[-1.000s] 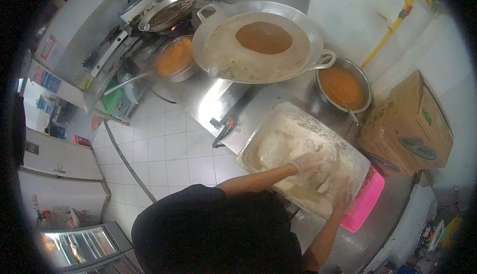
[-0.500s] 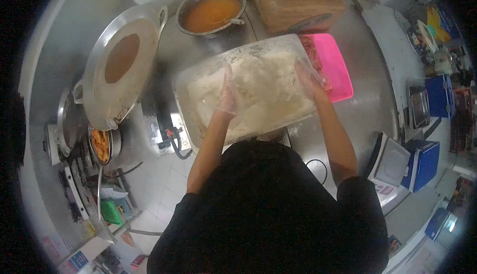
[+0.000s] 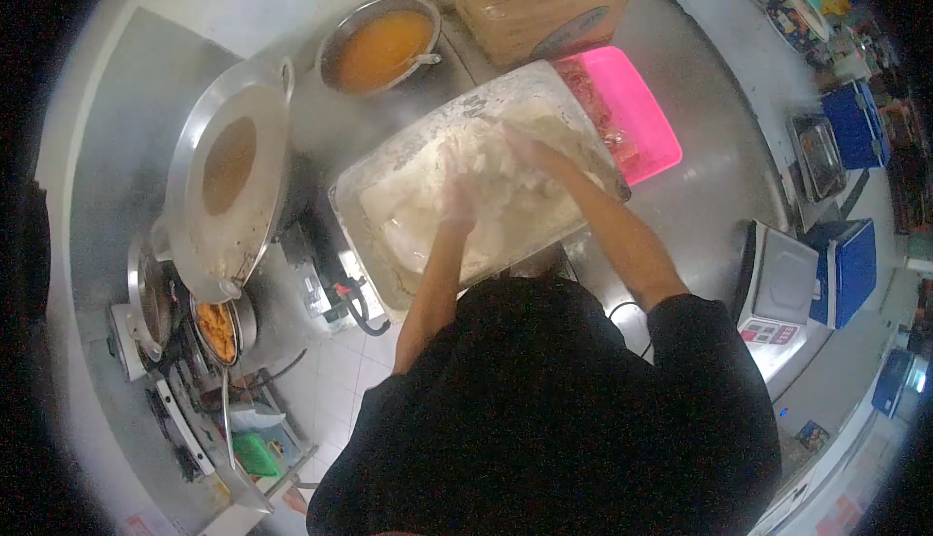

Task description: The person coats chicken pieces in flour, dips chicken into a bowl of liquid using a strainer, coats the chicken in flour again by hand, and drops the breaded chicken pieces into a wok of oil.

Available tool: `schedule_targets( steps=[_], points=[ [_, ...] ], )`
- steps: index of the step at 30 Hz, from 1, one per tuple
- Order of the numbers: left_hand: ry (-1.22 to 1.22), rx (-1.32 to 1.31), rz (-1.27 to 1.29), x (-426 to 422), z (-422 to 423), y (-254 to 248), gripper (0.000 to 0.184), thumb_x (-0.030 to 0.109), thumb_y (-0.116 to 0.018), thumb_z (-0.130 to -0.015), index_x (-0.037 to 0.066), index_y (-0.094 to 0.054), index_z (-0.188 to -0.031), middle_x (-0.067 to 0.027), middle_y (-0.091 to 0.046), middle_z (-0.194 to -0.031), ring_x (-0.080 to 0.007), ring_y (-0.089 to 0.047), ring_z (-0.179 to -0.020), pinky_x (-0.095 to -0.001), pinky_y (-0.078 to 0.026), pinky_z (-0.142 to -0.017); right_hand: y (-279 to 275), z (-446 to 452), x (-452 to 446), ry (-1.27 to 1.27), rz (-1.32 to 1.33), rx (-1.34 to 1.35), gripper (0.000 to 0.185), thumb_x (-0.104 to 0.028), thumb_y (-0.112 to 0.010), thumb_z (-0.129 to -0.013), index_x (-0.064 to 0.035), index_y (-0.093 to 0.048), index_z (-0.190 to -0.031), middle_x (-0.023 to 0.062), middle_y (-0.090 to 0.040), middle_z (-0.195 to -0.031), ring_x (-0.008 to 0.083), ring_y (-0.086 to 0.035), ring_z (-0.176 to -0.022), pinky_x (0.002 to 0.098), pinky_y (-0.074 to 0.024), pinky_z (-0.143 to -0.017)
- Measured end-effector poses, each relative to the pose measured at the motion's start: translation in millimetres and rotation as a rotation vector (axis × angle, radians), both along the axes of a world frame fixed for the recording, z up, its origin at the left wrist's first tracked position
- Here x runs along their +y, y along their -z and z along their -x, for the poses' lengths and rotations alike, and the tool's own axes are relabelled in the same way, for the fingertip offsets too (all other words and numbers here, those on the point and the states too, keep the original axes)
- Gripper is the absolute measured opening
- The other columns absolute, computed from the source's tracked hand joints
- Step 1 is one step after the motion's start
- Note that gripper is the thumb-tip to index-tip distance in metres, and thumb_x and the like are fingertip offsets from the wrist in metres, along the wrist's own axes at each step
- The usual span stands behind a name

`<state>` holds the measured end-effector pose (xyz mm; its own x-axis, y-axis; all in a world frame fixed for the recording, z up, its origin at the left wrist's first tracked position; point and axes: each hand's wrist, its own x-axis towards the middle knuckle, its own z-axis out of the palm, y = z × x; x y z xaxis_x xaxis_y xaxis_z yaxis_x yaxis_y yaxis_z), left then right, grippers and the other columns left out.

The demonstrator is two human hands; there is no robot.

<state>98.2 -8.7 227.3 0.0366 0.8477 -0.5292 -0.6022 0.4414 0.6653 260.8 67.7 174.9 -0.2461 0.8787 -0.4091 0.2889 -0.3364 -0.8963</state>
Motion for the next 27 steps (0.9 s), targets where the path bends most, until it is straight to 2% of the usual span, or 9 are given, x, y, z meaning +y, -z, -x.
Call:
schedule_targets(
  steps=[2, 8, 10, 13, 18, 20, 22, 24, 27],
  points=[
    [0.019, 0.004, -0.043, 0, 23, 5, 0.095, 0.079, -0.038, -0.079, 0.0, -0.049, -0.13, -0.0164, -0.06, -0.114, -0.0272, -0.054, -0.109, -0.0376, -0.041, -0.095, -78, -18, -20, 0.117, 0.153, -0.021, 0.062, -0.049, -0.033, -0.096, -0.0058, -0.038, -0.14, 0.0157, -0.034, -0.146, 0.0224, -0.026, -0.138, 0.035, -0.0198, -0.113],
    [-0.004, 1.086, 0.228, 33, 59, 87, 0.078, 0.069, -0.039, -0.086, -0.001, -0.059, -0.113, -0.0182, -0.063, -0.103, -0.0294, -0.058, -0.091, -0.0392, -0.046, -0.083, 68, -50, 57, -0.242, -0.334, -0.228, 0.054, -0.041, -0.041, -0.095, -0.0053, -0.047, -0.134, 0.0081, -0.038, -0.145, 0.0204, -0.031, -0.135, 0.0312, -0.0218, -0.111],
    [0.096, 0.99, 0.099, 66, 63, 127, 0.074, 0.066, -0.04, -0.088, -0.002, -0.06, -0.109, -0.0186, -0.063, -0.1, -0.0298, -0.057, -0.087, -0.0389, -0.046, -0.08, 106, 6, 58, 0.048, -0.316, -0.139, 0.052, -0.042, -0.041, -0.095, -0.0047, -0.051, -0.13, 0.0062, -0.043, -0.142, 0.0192, -0.035, -0.132, 0.0328, -0.0234, -0.111],
    [-0.071, 0.785, 0.145, 86, 39, 116, 0.072, 0.062, -0.04, -0.09, -0.001, -0.054, -0.121, -0.0163, -0.062, -0.108, -0.0279, -0.055, -0.095, -0.0373, -0.044, -0.085, 54, 46, 72, -0.212, -0.302, -0.276, 0.052, -0.042, -0.042, -0.095, -0.0054, -0.049, -0.132, 0.0091, -0.045, -0.14, 0.022, -0.038, -0.13, 0.0344, -0.0248, -0.11],
    [0.231, 0.635, -0.226, 72, 41, 119, 0.079, 0.066, -0.037, -0.089, -0.003, -0.051, -0.124, -0.013, -0.058, -0.116, -0.0223, -0.057, -0.099, -0.0355, -0.043, -0.089, 15, 19, 49, -0.081, 0.034, -0.007, 0.057, -0.046, -0.041, -0.094, -0.0044, -0.049, -0.132, 0.011, -0.047, -0.137, 0.0253, -0.041, -0.127, 0.0366, -0.0279, -0.108],
    [0.378, 0.519, -0.058, 54, 48, 49, 0.078, 0.064, -0.034, -0.091, -0.002, -0.049, -0.128, -0.0128, -0.056, -0.119, -0.0236, -0.057, -0.102, -0.0359, -0.042, -0.091, 85, -55, 70, -0.137, 0.223, 0.566, 0.06, -0.051, -0.041, -0.093, -0.0055, -0.05, -0.131, 0.012, -0.048, -0.136, 0.0254, -0.042, -0.126, 0.0379, -0.0292, -0.107],
    [0.383, 0.427, -0.023, 35, 57, 39, 0.076, 0.064, -0.032, -0.092, 0.0, -0.049, -0.128, -0.0125, -0.056, -0.117, -0.0237, -0.056, -0.101, -0.0364, -0.042, -0.091, 89, -68, 66, -0.198, 0.171, 0.398, 0.063, -0.055, -0.039, -0.092, -0.0071, -0.05, -0.132, 0.0137, -0.049, -0.135, 0.0254, -0.043, -0.126, 0.039, -0.03, -0.106],
    [0.346, 0.276, 0.014, 19, 57, 54, 0.074, 0.063, -0.03, -0.092, 0.002, -0.049, -0.129, -0.0121, -0.057, -0.115, -0.0238, -0.056, -0.101, -0.0368, -0.042, -0.092, 25, -44, 37, -0.242, -0.127, -0.516, 0.065, -0.058, -0.037, -0.092, -0.0093, -0.049, -0.133, 0.0162, -0.049, -0.134, 0.0254, -0.043, -0.126, 0.04, -0.0302, -0.106],
    [0.25, -0.414, 0.109, 3, 37, 109, 0.072, 0.063, -0.027, -0.093, 0.005, -0.048, -0.13, -0.0115, -0.057, -0.112, -0.024, -0.055, -0.101, -0.0375, -0.042, -0.093, 134, -39, 39, -0.458, -0.12, -0.592, 0.07, -0.064, -0.032, -0.091, -0.0117, -0.048, -0.134, 0.0206, -0.044, -0.137, 0.0296, -0.041, -0.127, 0.0418, -0.0301, -0.106]
  ],
)
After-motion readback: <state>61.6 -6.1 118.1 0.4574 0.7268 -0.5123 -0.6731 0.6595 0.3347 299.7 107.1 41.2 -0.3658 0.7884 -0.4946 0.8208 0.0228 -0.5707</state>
